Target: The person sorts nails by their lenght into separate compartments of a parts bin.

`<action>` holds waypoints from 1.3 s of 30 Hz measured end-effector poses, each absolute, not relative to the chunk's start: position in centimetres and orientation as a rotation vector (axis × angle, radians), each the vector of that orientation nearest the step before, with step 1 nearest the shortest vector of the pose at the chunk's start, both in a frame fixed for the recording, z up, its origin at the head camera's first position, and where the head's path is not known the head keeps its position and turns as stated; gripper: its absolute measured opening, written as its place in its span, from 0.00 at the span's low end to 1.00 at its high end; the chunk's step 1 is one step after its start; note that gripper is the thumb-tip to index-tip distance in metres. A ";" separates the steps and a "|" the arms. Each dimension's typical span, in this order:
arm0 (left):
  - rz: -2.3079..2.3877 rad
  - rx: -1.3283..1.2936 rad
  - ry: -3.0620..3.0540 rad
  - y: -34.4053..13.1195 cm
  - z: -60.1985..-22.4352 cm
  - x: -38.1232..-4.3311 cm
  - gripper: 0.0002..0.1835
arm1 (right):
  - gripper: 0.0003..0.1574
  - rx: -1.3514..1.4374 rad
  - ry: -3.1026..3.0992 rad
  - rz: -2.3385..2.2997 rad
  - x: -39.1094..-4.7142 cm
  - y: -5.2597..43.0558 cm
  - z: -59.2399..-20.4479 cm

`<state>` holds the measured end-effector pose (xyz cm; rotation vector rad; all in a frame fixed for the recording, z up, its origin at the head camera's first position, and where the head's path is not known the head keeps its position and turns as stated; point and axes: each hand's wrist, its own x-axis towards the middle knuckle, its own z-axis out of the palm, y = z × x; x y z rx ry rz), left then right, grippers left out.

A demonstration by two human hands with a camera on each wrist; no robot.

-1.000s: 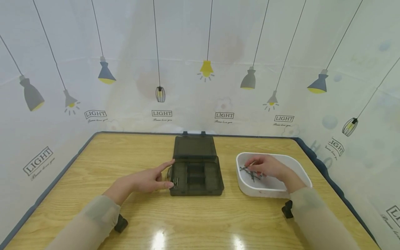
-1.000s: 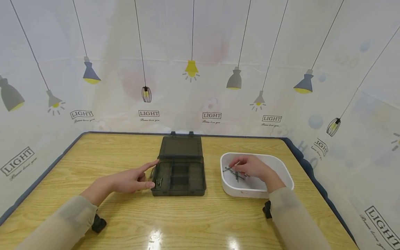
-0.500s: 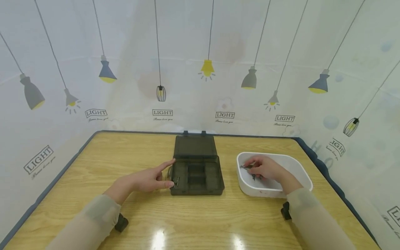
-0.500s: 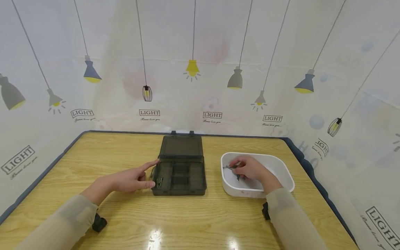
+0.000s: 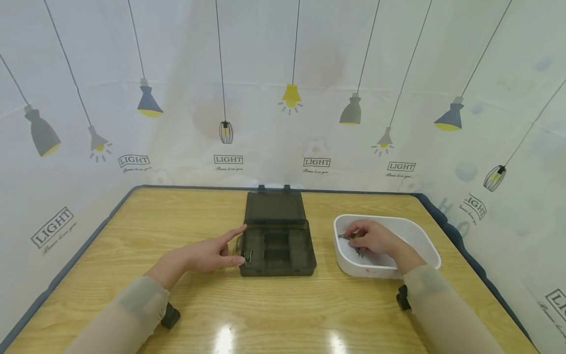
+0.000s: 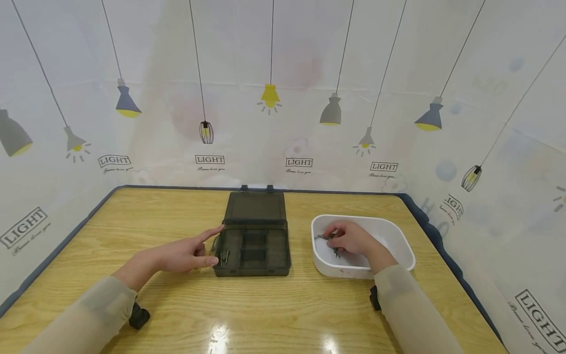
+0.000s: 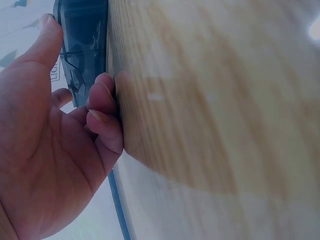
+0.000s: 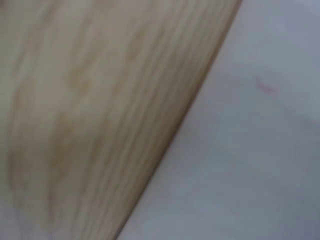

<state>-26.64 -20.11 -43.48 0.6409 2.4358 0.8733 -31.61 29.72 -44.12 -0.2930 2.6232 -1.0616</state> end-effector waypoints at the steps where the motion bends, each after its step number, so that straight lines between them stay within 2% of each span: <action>1: 0.875 0.645 2.434 -20.1 -43.5 -26.6 0.55 | 0.13 -0.294 2.620 -1.064 -31.6 29.7 -44.1; 11: 0.873 0.651 2.429 -20.1 -43.4 -26.6 0.55 | 0.11 -0.275 2.623 -1.037 -31.4 29.4 -43.8; 18: 0.875 0.645 2.438 -20.1 -43.6 -26.7 0.55 | 0.16 -0.249 2.617 -1.044 -31.3 29.3 -43.8; 26: 0.887 0.625 2.429 -20.0 -43.4 -26.5 0.55 | 0.09 -0.236 2.624 -1.038 -31.2 29.2 -43.7; 34: 0.881 0.622 2.434 -20.0 -43.4 -26.5 0.54 | 0.15 -0.236 2.626 -1.056 -31.1 29.3 -43.8; 39: 0.875 0.628 2.439 -20.0 -43.4 -26.5 0.54 | 0.14 -0.227 2.632 -1.048 -31.1 29.2 -43.9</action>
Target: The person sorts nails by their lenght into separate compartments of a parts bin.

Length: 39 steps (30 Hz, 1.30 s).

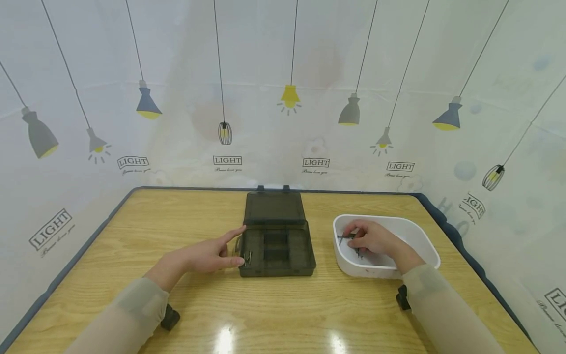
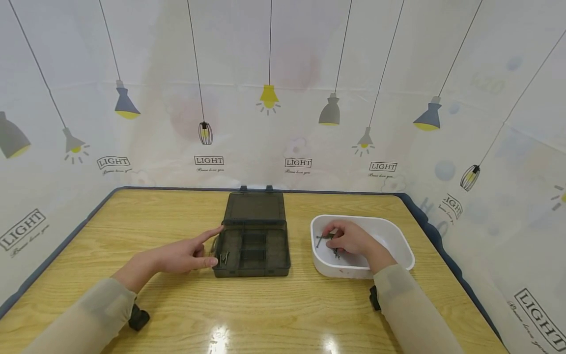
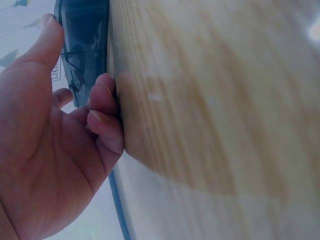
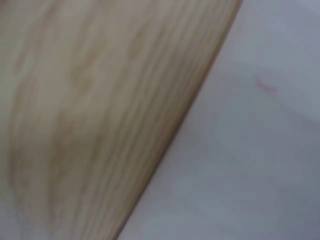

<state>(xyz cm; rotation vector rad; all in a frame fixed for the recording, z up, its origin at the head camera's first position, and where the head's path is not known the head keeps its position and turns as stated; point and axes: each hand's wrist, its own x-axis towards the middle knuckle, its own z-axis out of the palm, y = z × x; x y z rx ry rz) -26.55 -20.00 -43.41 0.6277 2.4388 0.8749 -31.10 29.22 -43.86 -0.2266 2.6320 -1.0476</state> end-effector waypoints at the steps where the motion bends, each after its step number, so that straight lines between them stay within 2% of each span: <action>1: 0.875 0.628 2.438 -20.0 -43.4 -26.5 0.54 | 0.13 -0.226 2.634 -1.039 -31.1 29.2 -43.8; 5: 0.881 0.631 2.435 -20.0 -43.4 -26.5 0.55 | 0.09 -0.233 2.636 -1.029 -31.1 29.4 -43.8; 12: 0.888 0.636 2.432 -20.0 -43.4 -26.5 0.55 | 0.18 -0.254 2.632 -1.028 -31.3 29.5 -44.0; 17: 0.885 0.633 2.433 -20.0 -43.5 -26.6 0.55 | 0.11 -0.220 2.639 -1.012 -31.3 29.4 -44.0; 39: 0.874 0.643 2.443 -20.0 -43.6 -26.7 0.55 | 0.06 -0.246 2.640 -0.933 -31.3 29.1 -43.7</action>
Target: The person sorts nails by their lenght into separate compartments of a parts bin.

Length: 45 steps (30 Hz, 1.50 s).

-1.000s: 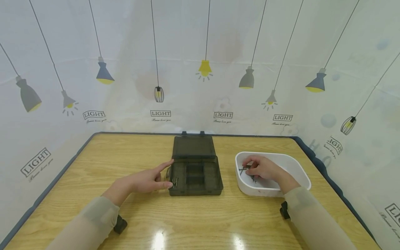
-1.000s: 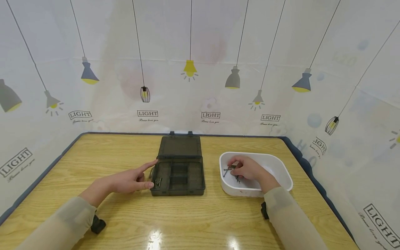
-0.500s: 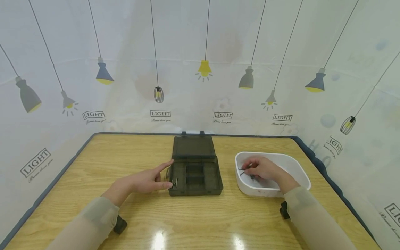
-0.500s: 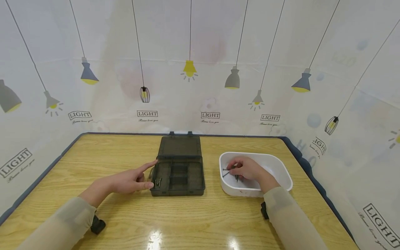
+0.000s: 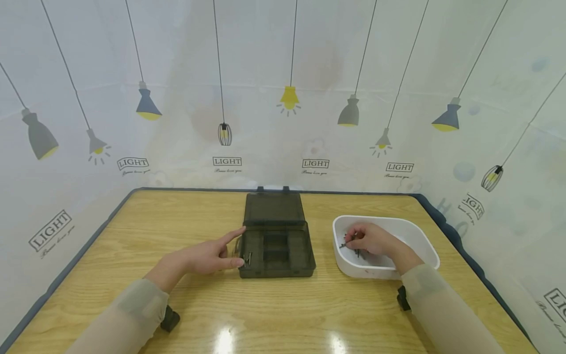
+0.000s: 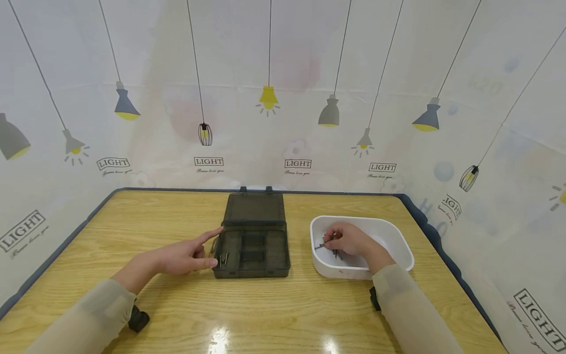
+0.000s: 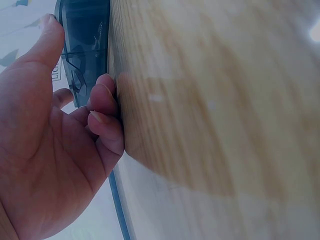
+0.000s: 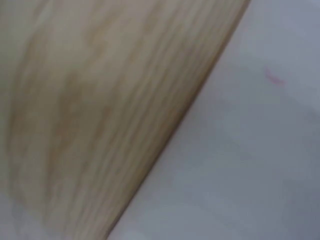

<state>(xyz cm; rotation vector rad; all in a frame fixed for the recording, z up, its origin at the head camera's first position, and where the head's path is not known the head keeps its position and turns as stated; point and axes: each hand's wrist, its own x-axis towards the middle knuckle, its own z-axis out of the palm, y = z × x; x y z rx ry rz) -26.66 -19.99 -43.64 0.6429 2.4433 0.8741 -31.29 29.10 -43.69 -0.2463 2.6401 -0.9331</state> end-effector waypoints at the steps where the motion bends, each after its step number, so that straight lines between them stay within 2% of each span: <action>1: 0.875 0.643 2.443 -20.0 -43.7 -26.7 0.55 | 0.06 -0.248 2.642 -0.931 -31.3 29.1 -43.6; 12: 0.892 0.638 2.437 -20.1 -43.7 -26.7 0.55 | 0.06 -0.316 2.678 -0.935 -31.2 29.5 -43.3; 30: 0.896 0.643 2.432 -20.2 -43.7 -26.8 0.55 | 0.24 -0.273 2.631 -1.214 -29.1 28.7 -40.5; 45: 0.890 0.641 2.441 -20.3 -43.9 -26.9 0.55 | 0.18 -0.486 2.499 -1.422 -28.0 23.1 -38.2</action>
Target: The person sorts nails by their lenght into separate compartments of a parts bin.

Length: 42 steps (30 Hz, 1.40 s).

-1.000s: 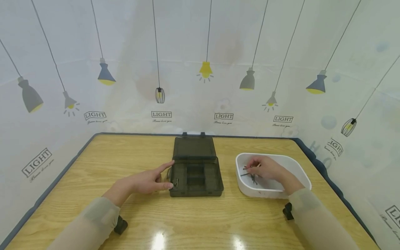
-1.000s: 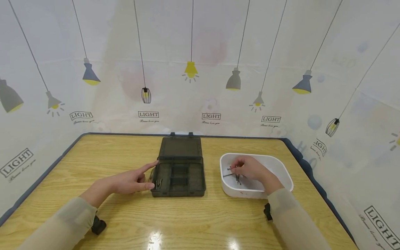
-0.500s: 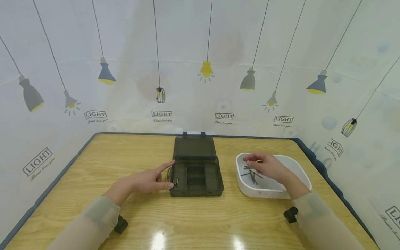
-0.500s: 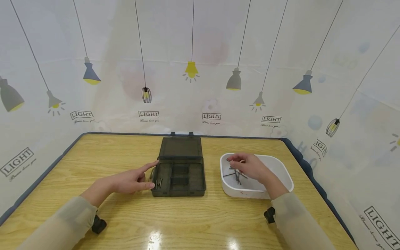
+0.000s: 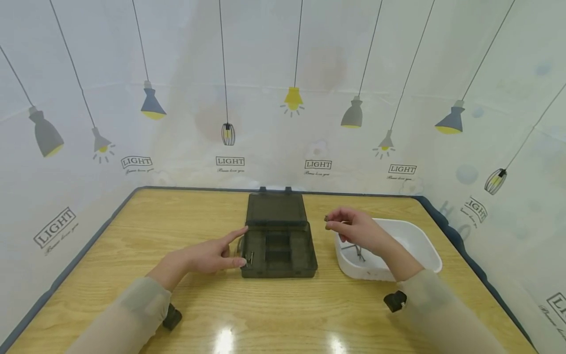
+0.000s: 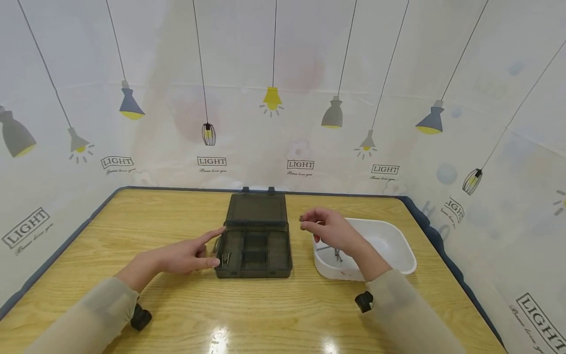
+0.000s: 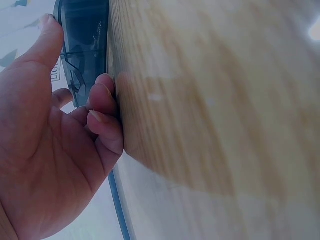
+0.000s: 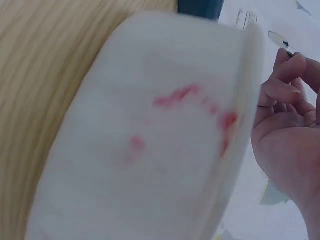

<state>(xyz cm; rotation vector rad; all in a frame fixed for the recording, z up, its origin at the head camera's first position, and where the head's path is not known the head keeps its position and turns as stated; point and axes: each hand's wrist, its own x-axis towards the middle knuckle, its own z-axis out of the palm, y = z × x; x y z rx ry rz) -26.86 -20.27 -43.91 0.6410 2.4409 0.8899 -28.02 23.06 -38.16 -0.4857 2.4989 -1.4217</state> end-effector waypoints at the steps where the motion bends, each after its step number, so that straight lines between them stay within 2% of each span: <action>1: 0.888 0.643 2.442 -20.3 -43.9 -26.9 0.55 | 0.18 -0.496 2.492 -1.428 -28.0 22.6 -38.0; 24: 0.903 0.621 2.424 -20.2 -44.0 -27.0 0.55 | 0.13 -0.634 2.422 -1.379 -29.2 13.1 -39.7; 42: 0.910 0.612 2.417 -20.1 -43.9 -27.0 0.54 | 0.13 -0.678 2.396 -1.300 -28.8 9.1 -41.3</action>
